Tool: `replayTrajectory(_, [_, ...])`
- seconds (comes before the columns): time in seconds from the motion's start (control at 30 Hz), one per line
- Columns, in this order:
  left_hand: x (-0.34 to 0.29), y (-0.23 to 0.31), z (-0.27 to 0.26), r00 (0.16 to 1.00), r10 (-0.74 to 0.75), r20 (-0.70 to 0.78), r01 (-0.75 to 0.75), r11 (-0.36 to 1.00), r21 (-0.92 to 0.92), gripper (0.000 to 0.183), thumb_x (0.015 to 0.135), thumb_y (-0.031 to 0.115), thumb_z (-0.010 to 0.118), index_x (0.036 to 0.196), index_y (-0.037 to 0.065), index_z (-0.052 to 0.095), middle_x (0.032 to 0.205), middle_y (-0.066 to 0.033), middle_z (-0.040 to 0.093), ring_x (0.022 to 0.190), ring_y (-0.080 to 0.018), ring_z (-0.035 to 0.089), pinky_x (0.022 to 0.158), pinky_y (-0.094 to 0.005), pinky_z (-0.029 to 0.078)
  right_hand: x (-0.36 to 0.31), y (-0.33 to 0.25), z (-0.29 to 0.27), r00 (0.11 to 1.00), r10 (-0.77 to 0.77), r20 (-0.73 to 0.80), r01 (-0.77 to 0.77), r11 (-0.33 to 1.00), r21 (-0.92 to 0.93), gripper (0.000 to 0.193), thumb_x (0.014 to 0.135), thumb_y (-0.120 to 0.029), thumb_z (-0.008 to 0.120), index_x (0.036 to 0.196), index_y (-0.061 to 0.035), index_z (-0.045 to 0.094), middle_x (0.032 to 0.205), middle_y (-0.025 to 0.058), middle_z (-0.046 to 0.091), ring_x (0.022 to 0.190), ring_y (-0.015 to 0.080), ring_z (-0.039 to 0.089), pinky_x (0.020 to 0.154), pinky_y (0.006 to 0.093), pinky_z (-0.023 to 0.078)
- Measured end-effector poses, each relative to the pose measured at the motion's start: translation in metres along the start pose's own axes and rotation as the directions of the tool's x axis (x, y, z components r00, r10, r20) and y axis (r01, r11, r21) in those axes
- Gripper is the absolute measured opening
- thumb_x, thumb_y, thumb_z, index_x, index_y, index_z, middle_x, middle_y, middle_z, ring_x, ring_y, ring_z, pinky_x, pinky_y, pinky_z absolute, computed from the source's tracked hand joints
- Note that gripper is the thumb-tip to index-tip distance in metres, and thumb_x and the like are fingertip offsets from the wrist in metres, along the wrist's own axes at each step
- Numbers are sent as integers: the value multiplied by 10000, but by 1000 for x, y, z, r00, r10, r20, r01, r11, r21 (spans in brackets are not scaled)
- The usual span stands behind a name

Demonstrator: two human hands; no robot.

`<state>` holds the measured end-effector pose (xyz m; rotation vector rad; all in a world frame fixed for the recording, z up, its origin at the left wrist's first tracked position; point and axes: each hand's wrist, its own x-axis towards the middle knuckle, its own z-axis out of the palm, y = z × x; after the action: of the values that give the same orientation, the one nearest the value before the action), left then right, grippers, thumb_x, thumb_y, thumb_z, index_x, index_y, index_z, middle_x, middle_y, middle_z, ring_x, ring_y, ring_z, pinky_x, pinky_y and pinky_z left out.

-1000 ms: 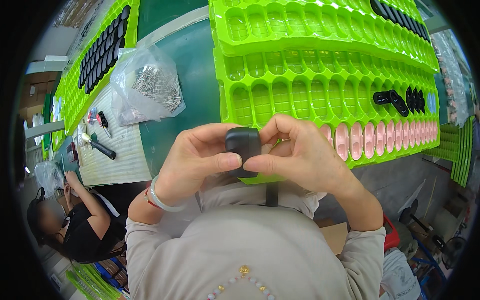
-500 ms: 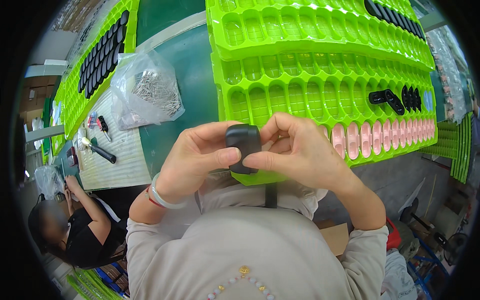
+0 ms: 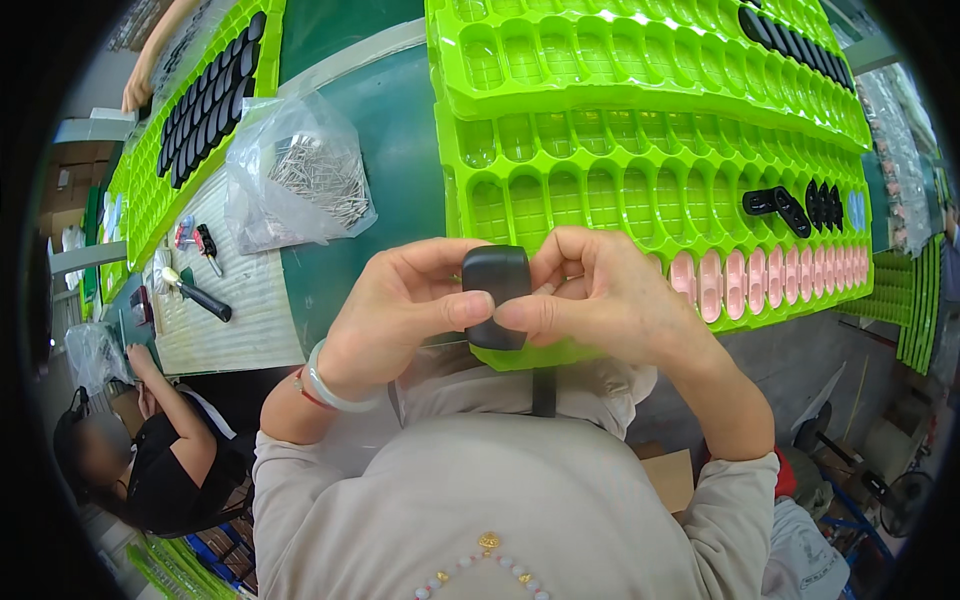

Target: The person assembles small black electronic devices, likely wireless earbuds, by inserting small metal pins into the casing. They pick up the devices from a green tray, insert the pins, and place the finished units back into the tray. The process is repetitive and involves handling multiple units one by one.

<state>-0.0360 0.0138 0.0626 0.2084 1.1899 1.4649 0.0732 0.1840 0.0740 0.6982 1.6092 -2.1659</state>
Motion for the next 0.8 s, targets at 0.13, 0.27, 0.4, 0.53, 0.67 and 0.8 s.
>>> replayTrajectory(0.13, [-1,-5,-1,999,38,23,-37,999,-34,395,791,65,677,1130,-73,528,1014,-99,621,890,-120,601,773,-240,495,1,9,-4,999,-29,33,28,999,43,280,732,-124,737,836,12,516,803,88,615,682,113,621,588,223,499])
replayTrajectory(0.27, [-1,-5,-2,997,62,43,-61,998,-34,397,791,62,676,1136,-66,527,1032,-100,615,911,-124,596,792,-243,490,-3,11,-2,993,-121,19,120,993,15,281,730,-127,739,833,10,516,798,89,617,685,115,622,587,224,498])
replayTrajectory(0.4, [0,-9,-3,998,59,20,-58,997,-44,392,805,75,664,1148,-56,524,1038,-91,611,912,-122,593,791,-245,490,1,6,-3,999,-30,12,30,1000,4,274,726,-116,740,830,5,517,801,81,617,683,117,623,592,225,499])
replayTrajectory(0.53, [-3,-15,-6,998,-7,63,17,989,-150,372,831,88,634,1162,-40,521,1038,-76,609,909,-119,591,785,-245,491,3,12,-8,997,-20,79,13,996,92,271,724,-107,739,836,1,517,806,74,618,675,118,621,596,227,502])
replayTrajectory(0.67, [-5,-11,-4,996,-48,73,62,977,-203,353,832,95,615,1152,-24,526,1046,-86,605,948,-151,581,838,-303,473,4,18,-9,989,-105,105,90,987,136,272,727,-106,737,839,2,514,802,78,622,678,116,620,596,222,497])
replayTrajectory(0.8, [-6,-14,-3,998,26,56,-19,993,-115,343,824,76,600,1144,-25,527,1053,-97,603,964,-167,578,865,-330,464,-4,10,-1,991,-132,31,131,991,14,280,727,-110,739,838,8,511,785,75,623,685,106,617,586,209,482])
